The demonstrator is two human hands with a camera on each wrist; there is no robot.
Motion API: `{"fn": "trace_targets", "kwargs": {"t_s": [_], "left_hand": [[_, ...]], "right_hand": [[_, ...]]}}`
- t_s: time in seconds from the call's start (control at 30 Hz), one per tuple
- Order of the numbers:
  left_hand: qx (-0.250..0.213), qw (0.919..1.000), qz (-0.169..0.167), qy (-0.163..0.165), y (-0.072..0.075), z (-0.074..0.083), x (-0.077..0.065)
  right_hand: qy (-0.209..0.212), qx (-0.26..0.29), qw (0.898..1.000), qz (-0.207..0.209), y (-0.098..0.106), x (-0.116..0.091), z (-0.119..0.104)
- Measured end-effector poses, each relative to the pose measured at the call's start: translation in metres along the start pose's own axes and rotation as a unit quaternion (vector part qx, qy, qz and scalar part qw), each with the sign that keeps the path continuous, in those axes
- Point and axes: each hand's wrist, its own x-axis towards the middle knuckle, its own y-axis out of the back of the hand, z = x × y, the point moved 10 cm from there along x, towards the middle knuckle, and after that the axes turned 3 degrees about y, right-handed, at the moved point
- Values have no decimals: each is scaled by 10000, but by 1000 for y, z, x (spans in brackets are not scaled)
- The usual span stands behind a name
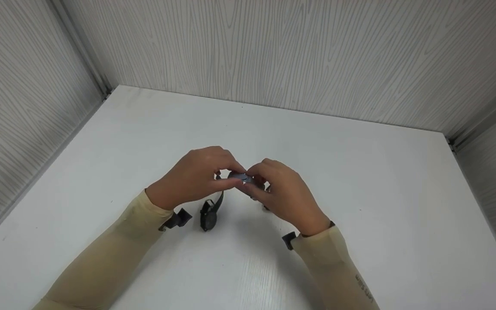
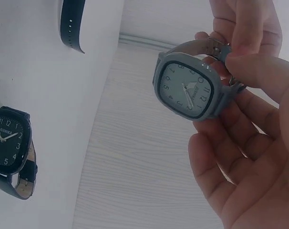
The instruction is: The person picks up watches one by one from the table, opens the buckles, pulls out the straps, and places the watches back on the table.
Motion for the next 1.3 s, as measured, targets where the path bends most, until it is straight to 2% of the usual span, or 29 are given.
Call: {"fn": "trace_targets", "kwargs": {"t_s": [0.3,0.5,0.67,0.97,1.13,1.3], "left_hand": [[111,9998,-56,-128,-1,5,2],[-150,9990,332,-257,8,4,2],[-446,9957,773,-244,21,0,1],[-694,9924,1002,-194,22,-5,0],[-448,9967,635,-230,12,-4,-1],[-165,9998,42,47,-4,-9,0]], "right_hand": [[69,-140,9998,78,2,-1,-1],[229,-181,9990,342,9,0,-3],[15,-29,9987,512,15,0,2],[-23,-61,9991,421,14,1,2],[34,-346,9988,335,10,1,1],[173,-404,9987,266,7,0,-1]]}}
